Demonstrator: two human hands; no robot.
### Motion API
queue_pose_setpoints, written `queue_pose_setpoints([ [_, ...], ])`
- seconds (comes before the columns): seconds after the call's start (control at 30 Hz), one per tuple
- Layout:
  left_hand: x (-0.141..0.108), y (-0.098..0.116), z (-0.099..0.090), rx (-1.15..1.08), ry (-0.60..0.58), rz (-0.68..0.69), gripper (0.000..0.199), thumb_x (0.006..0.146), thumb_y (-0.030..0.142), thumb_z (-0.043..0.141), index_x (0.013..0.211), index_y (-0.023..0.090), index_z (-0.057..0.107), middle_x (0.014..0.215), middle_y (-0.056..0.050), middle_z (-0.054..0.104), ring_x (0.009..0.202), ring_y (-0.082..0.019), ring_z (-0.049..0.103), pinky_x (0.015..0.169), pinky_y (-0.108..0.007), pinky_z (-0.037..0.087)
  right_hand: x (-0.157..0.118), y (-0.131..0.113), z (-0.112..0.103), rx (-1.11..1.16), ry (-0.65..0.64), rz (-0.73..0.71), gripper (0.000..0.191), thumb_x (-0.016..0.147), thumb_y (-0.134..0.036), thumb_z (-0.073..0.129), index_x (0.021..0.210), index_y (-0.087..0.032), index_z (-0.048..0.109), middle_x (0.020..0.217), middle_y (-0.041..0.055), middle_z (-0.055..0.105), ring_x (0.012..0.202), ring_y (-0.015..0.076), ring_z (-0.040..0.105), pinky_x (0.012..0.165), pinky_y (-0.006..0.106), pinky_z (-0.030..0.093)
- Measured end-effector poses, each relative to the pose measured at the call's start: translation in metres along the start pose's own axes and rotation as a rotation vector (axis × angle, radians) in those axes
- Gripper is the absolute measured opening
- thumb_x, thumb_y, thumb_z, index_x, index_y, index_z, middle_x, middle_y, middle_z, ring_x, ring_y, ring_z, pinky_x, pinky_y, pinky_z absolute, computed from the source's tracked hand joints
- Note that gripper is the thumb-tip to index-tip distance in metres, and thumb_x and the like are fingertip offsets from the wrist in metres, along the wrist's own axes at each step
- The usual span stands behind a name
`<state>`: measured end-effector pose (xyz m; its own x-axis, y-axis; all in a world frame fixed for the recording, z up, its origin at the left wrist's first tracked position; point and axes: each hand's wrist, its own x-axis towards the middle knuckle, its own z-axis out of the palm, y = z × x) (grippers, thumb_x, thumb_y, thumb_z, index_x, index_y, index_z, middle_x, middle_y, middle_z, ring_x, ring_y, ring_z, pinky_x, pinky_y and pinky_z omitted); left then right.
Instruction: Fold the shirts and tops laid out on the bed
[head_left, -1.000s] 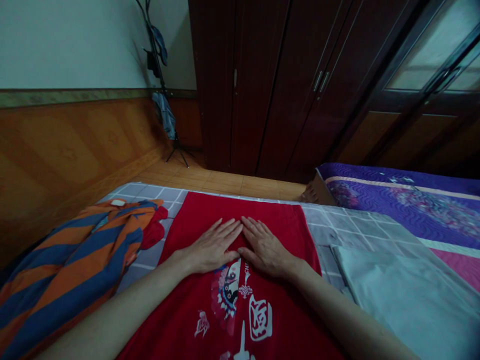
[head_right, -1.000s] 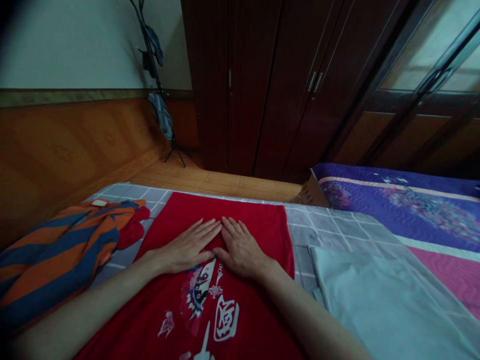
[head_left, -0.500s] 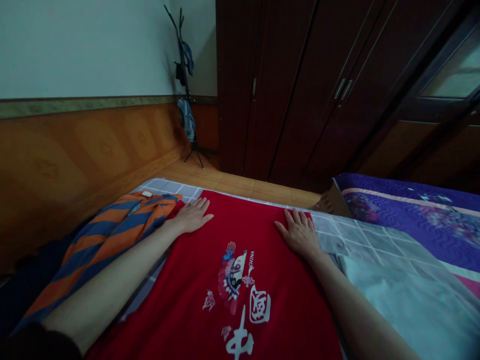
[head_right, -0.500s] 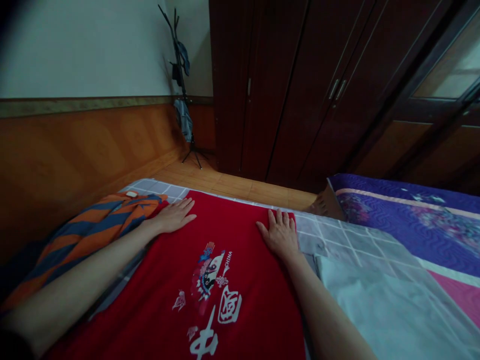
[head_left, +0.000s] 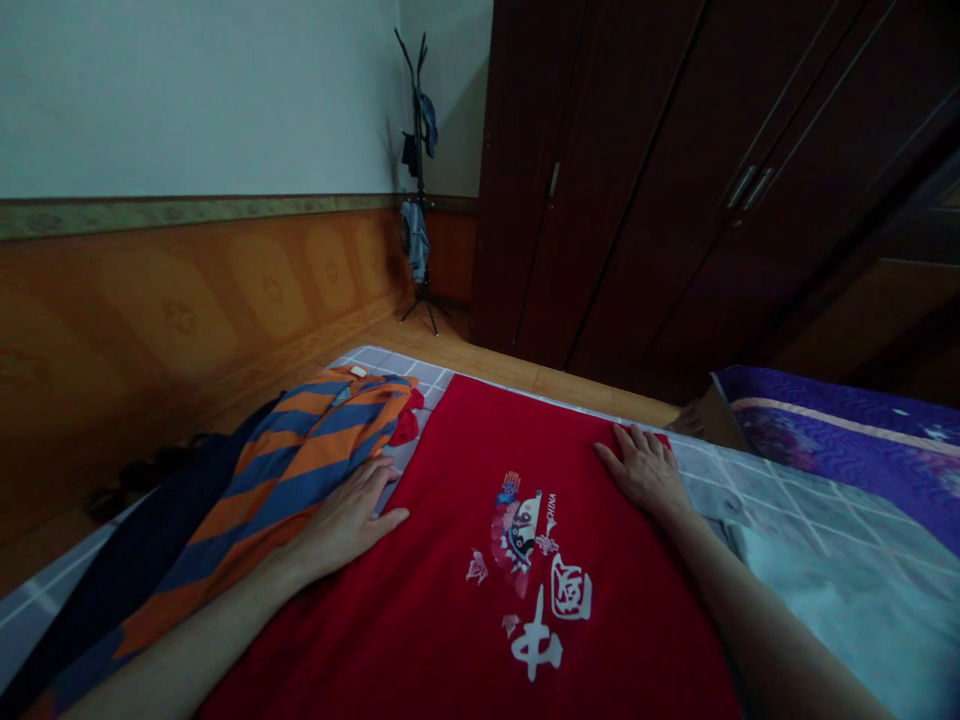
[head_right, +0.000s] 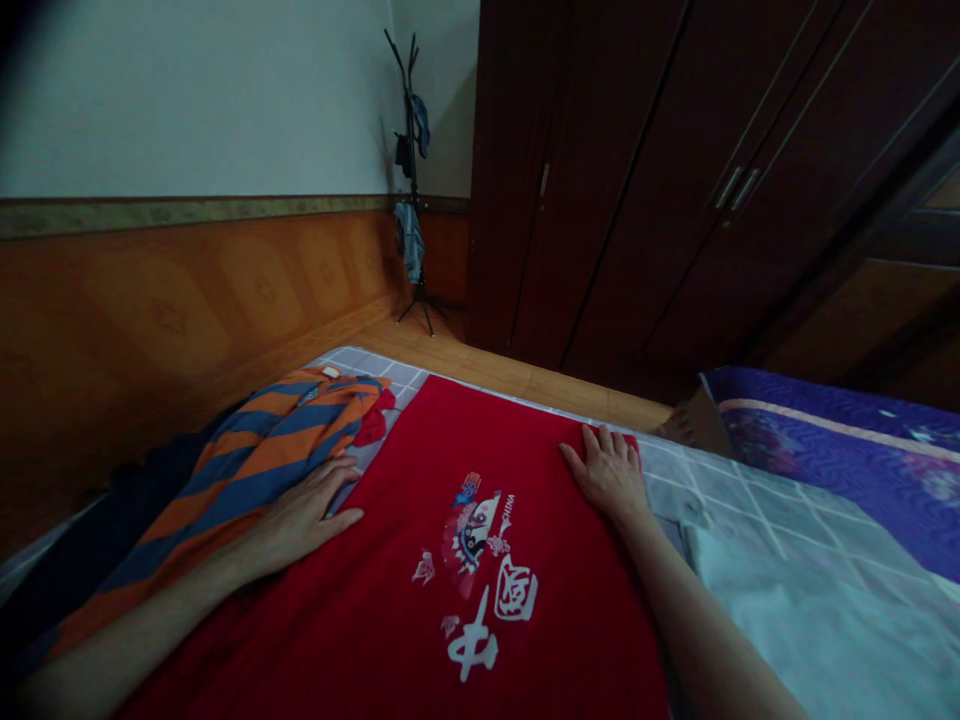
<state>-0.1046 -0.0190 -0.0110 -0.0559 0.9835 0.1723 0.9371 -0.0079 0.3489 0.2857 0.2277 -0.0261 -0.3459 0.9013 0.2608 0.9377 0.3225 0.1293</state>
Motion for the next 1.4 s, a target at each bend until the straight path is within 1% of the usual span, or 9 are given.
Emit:
queue_pose_setpoints([
  [0.17, 0.010, 0.004, -0.007, -0.135, 0.026, 0.020, 0.008, 0.076, 0.026, 0.059, 0.079, 0.022, 0.053, 0.123, -0.010, 0.056, 0.121, -0.025, 0.050, 0.103, -0.039, 0.040, 0.002, -0.008, -0.017, -0.056, -0.063, 0.057, 0.058, 0.094, -0.050, 0.028, 0.137, -0.013, 0.042, 0.139, 0.0177, 0.044, 0.125, 0.0327, 0.041, 0.102, 0.048, 0.028],
  [0.3, 0.010, 0.005, -0.010, -0.228, 0.054, 0.017, 0.011, 0.074, 0.021, 0.056, 0.071, 0.024, 0.046, 0.113, -0.007, 0.062, 0.114, -0.023, 0.055, 0.103, -0.038, 0.039, -0.014, -0.045, -0.045, -0.083, -0.061, 0.055, 0.056, 0.093, -0.047, 0.037, 0.131, -0.008, 0.049, 0.142, 0.0232, 0.039, 0.130, 0.0372, 0.035, 0.105, 0.051, 0.024],
  [0.5, 0.011, 0.000, -0.007, -0.435, 0.032, -0.063, 0.006, 0.077, 0.027, 0.049, 0.077, 0.024, 0.044, 0.083, -0.002, 0.062, 0.082, -0.019, 0.063, 0.081, -0.033, 0.048, -0.120, -0.159, -0.096, 0.273, -0.218, -0.343, 0.061, 0.090, -0.051, 0.043, 0.142, -0.019, 0.038, 0.152, 0.0126, 0.024, 0.138, 0.0328, 0.023, 0.110, 0.049, 0.025],
  [0.6, 0.011, -0.004, -0.004, -0.571, -0.022, -0.082, 0.017, 0.075, 0.029, 0.051, 0.090, 0.023, 0.045, 0.081, 0.000, 0.062, 0.077, -0.018, 0.063, 0.075, -0.031, 0.048, -0.162, -0.185, -0.108, 0.423, -0.302, -0.545, 0.069, 0.088, -0.055, 0.047, 0.146, -0.023, 0.029, 0.154, 0.0091, 0.020, 0.141, 0.0303, 0.016, 0.113, 0.048, 0.021],
  [0.73, 0.010, -0.008, -0.003, -0.608, -0.130, -0.069, 0.032, 0.071, 0.031, 0.053, 0.100, 0.021, 0.043, 0.077, 0.002, 0.061, 0.074, -0.019, 0.062, 0.074, -0.032, 0.047, -0.168, -0.146, -0.102, 0.370, -0.283, -0.387, 0.064, 0.090, -0.053, 0.044, 0.145, -0.021, 0.033, 0.153, 0.0109, 0.023, 0.140, 0.0308, 0.018, 0.112, 0.051, 0.020],
  [0.87, 0.010, -0.010, -0.002, -0.514, -0.092, -0.095, 0.036, 0.069, 0.036, 0.054, 0.100, 0.022, 0.044, 0.076, 0.002, 0.061, 0.075, -0.021, 0.063, 0.075, -0.033, 0.047, -0.160, -0.080, -0.086, 0.204, -0.196, -0.048, 0.063, 0.092, -0.053, 0.039, 0.141, -0.013, 0.040, 0.149, 0.0162, 0.030, 0.138, 0.0321, 0.023, 0.110, 0.050, 0.023],
  [0.97, 0.010, -0.010, -0.003, -0.479, -0.091, -0.109, 0.036, 0.068, 0.041, 0.055, 0.098, 0.022, 0.044, 0.070, 0.004, 0.059, 0.066, -0.019, 0.061, 0.068, -0.031, 0.046, -0.169, -0.051, -0.081, 0.118, -0.171, 0.084, 0.063, 0.093, -0.051, 0.038, 0.140, -0.010, 0.041, 0.148, 0.0174, 0.032, 0.138, 0.0313, 0.026, 0.110, 0.047, 0.026],
  [1.2, 0.010, -0.012, -0.008, -0.479, -0.154, -0.112, 0.038, 0.068, 0.049, 0.055, 0.093, 0.021, 0.045, 0.050, 0.013, 0.029, 0.042, -0.012, 0.038, 0.049, -0.025, 0.034, -0.182, -0.038, -0.086, 0.066, -0.195, 0.131, 0.064, 0.093, -0.054, 0.034, 0.140, -0.010, 0.041, 0.148, 0.0172, 0.033, 0.136, 0.0316, 0.029, 0.108, 0.045, 0.026],
  [1.4, 0.008, -0.010, -0.013, -0.578, -0.235, -0.118, 0.042, 0.067, 0.045, 0.057, 0.098, 0.022, 0.041, 0.058, 0.010, 0.045, 0.050, -0.014, 0.048, 0.051, -0.025, 0.039, -0.149, -0.027, -0.087, 0.030, -0.203, 0.115, 0.062, 0.093, -0.055, 0.034, 0.139, -0.015, 0.040, 0.146, 0.0131, 0.038, 0.132, 0.0286, 0.034, 0.105, 0.042, 0.028],
])
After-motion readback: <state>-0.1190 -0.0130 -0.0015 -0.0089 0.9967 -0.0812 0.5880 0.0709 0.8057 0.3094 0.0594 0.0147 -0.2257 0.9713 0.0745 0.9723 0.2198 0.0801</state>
